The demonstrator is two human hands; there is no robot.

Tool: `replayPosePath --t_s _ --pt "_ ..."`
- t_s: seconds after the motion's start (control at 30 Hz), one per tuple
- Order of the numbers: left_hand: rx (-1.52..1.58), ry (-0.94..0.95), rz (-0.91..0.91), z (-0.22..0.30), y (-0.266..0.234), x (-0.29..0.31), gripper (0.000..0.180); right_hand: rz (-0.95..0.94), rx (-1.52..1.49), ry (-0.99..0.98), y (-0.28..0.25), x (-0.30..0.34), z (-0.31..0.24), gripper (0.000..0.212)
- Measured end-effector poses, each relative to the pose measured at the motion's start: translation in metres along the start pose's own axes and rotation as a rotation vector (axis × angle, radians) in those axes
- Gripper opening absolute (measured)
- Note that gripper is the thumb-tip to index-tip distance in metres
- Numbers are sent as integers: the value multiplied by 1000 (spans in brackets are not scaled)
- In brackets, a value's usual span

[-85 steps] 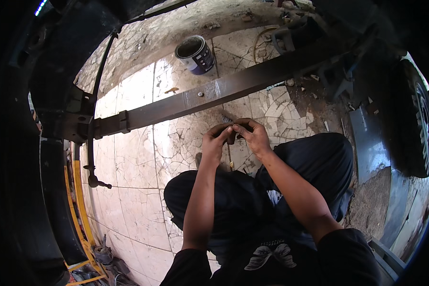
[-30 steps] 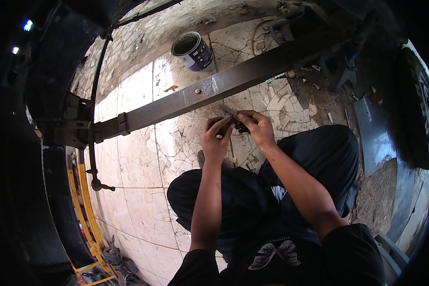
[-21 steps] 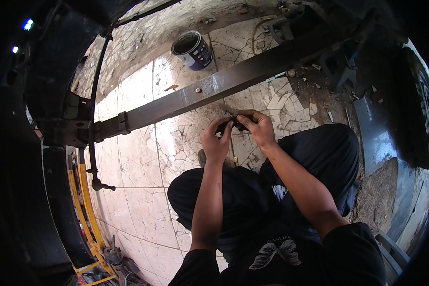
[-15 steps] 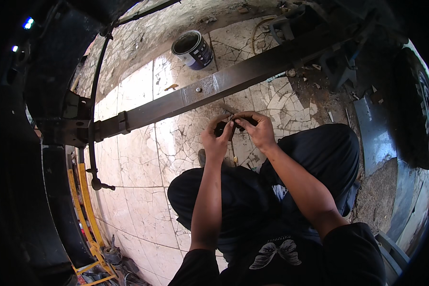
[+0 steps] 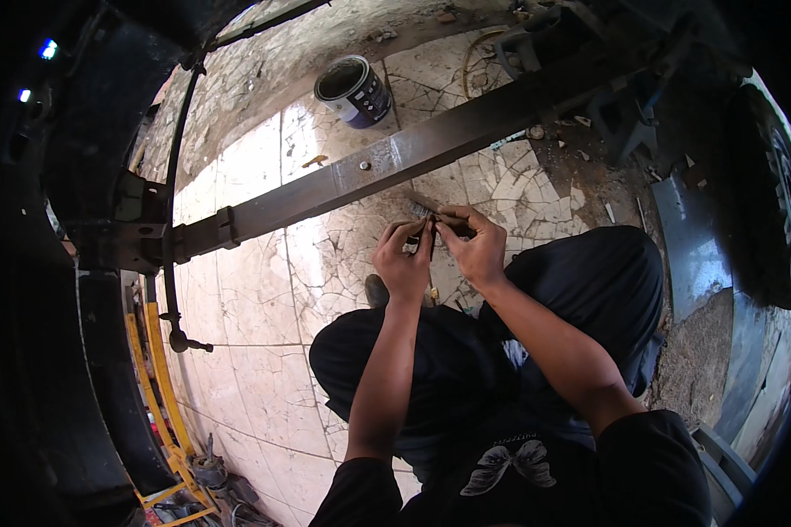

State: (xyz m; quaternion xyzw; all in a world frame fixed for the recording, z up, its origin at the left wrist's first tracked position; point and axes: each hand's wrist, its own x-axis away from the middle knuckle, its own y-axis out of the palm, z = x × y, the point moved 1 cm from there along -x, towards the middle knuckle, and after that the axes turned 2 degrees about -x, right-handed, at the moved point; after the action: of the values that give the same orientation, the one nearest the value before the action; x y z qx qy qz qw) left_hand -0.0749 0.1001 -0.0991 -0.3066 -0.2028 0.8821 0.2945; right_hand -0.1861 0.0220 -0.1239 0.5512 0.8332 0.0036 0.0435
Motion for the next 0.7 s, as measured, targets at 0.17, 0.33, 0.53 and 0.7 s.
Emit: replayPosePath --t_s 0.17,0.33,0.53,0.7 --pt "-67 140 44 -1 4 1 14 0 -46 -37 5 5 3 31" --pt "-112 249 -9 5 8 5 18 -48 -74 -26 4 1 8 33" --pt "-49 54 55 4 3 0 16 -116 -243 134 2 -7 16 28" --pt "51 -35 -5 -6 1 0 17 -47 -196 98 3 -11 34 21"
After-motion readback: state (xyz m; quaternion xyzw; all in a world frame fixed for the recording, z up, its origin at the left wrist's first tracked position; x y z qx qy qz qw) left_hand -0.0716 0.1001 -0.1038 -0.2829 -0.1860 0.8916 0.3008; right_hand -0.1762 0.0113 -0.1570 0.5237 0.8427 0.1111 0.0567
